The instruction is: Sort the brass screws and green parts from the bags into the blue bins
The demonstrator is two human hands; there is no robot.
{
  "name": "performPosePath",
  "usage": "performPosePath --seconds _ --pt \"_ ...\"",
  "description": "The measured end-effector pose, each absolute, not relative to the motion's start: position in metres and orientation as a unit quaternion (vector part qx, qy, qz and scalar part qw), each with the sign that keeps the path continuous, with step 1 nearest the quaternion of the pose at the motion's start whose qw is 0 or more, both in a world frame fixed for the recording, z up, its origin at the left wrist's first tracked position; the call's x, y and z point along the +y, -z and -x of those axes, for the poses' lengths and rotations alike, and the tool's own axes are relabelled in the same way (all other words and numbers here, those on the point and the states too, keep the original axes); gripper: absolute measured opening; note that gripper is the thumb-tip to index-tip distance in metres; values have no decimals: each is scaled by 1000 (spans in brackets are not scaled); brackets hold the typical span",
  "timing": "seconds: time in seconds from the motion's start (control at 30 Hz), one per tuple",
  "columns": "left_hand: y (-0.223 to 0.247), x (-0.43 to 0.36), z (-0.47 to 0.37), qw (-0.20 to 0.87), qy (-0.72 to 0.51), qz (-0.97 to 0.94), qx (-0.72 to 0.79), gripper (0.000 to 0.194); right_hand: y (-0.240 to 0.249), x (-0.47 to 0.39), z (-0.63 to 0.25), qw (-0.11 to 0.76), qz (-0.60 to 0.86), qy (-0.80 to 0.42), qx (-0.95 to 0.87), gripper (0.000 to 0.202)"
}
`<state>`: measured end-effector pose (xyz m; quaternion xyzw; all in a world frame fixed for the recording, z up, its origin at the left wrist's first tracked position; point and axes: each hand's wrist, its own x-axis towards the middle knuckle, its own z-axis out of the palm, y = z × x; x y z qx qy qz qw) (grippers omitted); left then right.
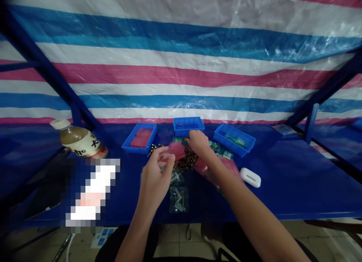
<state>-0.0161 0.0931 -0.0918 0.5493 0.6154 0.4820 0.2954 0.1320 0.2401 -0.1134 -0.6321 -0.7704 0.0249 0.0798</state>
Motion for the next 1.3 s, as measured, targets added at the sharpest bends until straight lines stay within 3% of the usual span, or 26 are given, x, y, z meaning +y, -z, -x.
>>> performPosePath --seconds 0.27,0.53,0.6,0.7,0.9,1.13,1.2,1.3 --pt "89 91 17 289 -472 -563 614 33 118 240 -139 98 591 -33 -800 10" --pt "90 93 19 288 -465 -567 616 31 82 273 -137 214 532 35 -818 26" --pt "90 93 20 291 -470 -560 617 32 80 272 -135 210 543 62 -811 29" --pt "91 92 21 297 -480 -549 616 37 89 259 -132 185 550 77 -811 18" --pt "89 91 23 302 -467 -560 614 32 120 246 -131 50 542 58 -837 22" --pt "93 93 21 297 -455 -570 616 26 121 256 -136 49 518 38 -853 20" --pt "96 94 19 301 -456 -571 612 26 118 250 -142 89 500 20 -861 22" --pt "99 94 15 303 -454 -576 609 27 113 227 -152 231 462 -80 -853 17"
